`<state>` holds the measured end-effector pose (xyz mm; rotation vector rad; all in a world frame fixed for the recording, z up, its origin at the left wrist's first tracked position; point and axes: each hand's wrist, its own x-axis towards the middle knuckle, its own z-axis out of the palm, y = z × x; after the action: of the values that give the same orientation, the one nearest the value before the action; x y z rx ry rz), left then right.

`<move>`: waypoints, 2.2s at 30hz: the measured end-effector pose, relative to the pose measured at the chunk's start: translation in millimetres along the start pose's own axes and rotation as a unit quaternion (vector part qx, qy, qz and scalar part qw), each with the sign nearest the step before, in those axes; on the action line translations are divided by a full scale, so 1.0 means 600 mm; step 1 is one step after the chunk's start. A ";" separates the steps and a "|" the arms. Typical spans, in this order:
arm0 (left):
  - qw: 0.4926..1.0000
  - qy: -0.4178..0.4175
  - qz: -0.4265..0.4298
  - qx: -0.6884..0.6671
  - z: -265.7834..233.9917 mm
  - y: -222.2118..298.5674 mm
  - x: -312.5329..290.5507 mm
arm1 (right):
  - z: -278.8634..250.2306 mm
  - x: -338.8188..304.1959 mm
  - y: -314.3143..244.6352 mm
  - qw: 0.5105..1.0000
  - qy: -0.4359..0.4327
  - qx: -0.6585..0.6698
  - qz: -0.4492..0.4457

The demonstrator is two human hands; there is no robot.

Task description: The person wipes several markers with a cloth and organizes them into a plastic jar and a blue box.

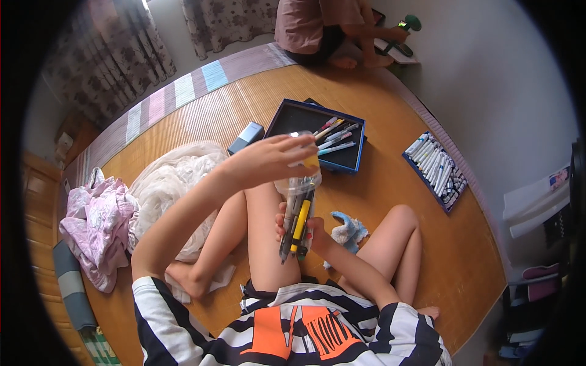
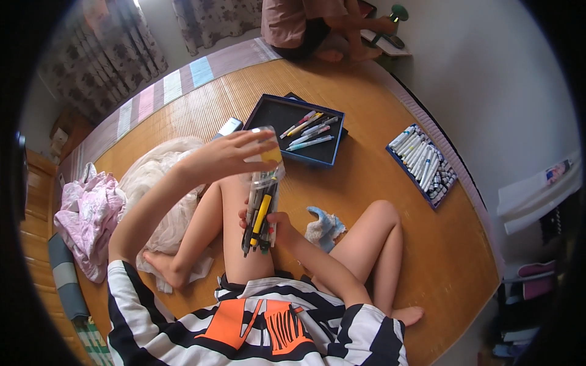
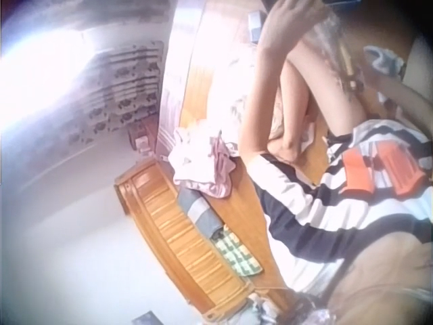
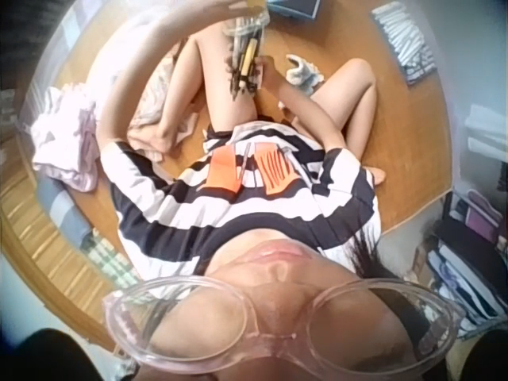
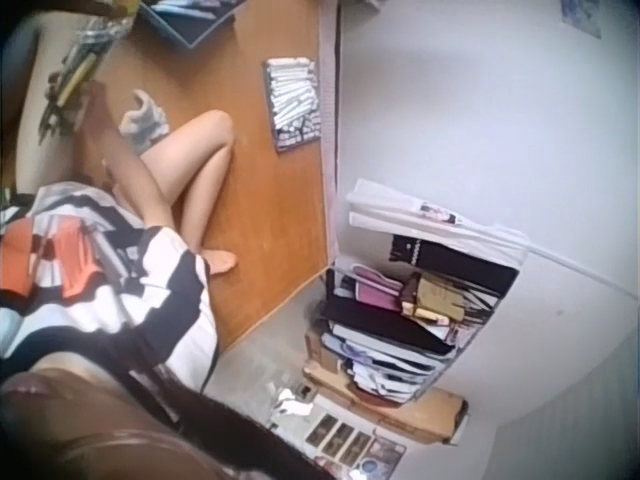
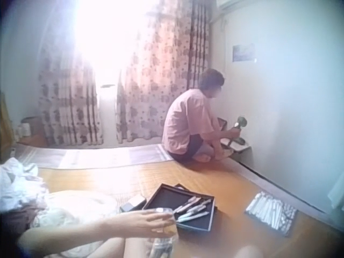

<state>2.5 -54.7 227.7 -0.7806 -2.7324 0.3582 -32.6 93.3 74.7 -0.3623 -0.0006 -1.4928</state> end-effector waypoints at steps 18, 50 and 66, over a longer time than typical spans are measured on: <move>0.623 -0.181 -0.735 -0.197 0.212 -0.015 -0.284 | -0.004 -0.021 -0.048 0.976 0.203 -0.049 -0.063; 0.849 0.210 -0.368 -0.317 0.344 -0.142 0.022 | -0.139 0.274 -0.253 0.570 0.547 -0.606 -0.088; 0.946 -0.021 -0.297 -0.126 0.331 -0.110 0.079 | -0.105 0.099 -0.286 0.113 0.188 -0.975 0.040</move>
<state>-132.4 -114.8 72.5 0.0311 -2.9110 -0.1101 -207.9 14.7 68.5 -1.9257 2.5980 -0.2545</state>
